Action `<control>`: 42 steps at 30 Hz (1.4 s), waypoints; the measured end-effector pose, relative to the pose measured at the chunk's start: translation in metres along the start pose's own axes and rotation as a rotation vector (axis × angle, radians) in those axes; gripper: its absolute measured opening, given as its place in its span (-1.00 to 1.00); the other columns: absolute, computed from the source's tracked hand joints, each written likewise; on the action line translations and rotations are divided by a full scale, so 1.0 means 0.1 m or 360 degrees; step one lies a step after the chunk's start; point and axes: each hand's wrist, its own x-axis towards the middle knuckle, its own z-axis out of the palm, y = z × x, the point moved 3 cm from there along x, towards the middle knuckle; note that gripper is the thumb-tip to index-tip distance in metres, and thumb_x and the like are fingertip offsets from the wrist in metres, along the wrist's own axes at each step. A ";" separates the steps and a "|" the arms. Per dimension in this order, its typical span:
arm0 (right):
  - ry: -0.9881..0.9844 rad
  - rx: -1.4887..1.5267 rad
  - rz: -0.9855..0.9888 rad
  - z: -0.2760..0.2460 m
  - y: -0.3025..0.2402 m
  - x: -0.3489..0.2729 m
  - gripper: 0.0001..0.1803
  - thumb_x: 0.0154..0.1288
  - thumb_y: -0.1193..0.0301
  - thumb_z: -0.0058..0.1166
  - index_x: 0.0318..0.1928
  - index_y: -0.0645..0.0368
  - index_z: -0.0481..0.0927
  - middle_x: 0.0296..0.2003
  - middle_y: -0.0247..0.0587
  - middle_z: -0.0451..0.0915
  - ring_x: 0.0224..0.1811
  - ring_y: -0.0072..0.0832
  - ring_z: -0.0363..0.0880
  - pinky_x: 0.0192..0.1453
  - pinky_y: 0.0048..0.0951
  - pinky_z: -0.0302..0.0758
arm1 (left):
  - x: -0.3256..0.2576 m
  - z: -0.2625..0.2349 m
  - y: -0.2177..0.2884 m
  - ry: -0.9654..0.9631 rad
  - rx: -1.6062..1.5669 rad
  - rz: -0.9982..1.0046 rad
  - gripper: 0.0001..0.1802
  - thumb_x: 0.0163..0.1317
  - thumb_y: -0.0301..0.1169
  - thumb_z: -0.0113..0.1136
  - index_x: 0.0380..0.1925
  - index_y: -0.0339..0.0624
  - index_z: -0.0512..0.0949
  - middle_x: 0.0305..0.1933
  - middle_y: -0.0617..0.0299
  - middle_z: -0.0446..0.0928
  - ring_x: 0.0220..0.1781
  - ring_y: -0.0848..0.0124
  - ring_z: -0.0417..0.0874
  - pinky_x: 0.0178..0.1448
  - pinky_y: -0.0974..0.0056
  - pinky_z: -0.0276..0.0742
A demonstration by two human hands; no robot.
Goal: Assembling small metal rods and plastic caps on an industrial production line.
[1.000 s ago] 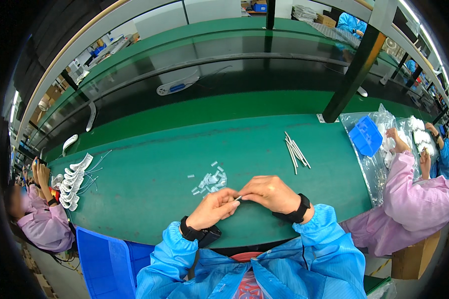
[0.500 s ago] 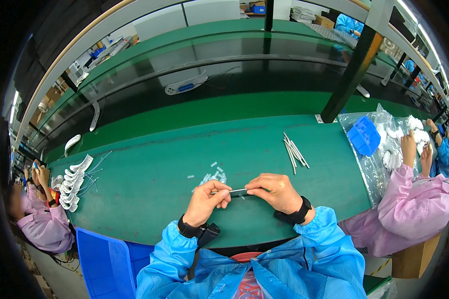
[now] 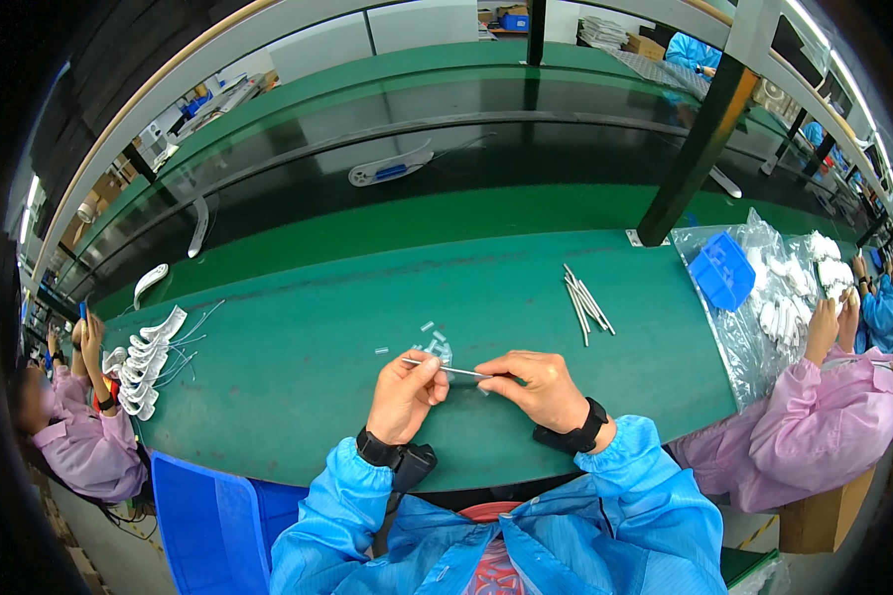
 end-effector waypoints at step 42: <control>-0.0149 0.0128 0.0066 -0.10 0.11 -0.04 -0.86 0.24 0.51 0.20 -0.19 0.25 0.66 -0.31 -0.14 0.66 -0.28 -0.30 0.65 -0.21 -0.41 0.56 | -0.13 0.27 -0.04 -0.0545 0.0903 -0.0259 -0.72 0.50 -0.31 -0.08 -0.10 -0.29 0.53 -0.58 0.43 0.31 -0.56 0.66 0.23 -0.49 0.48 0.12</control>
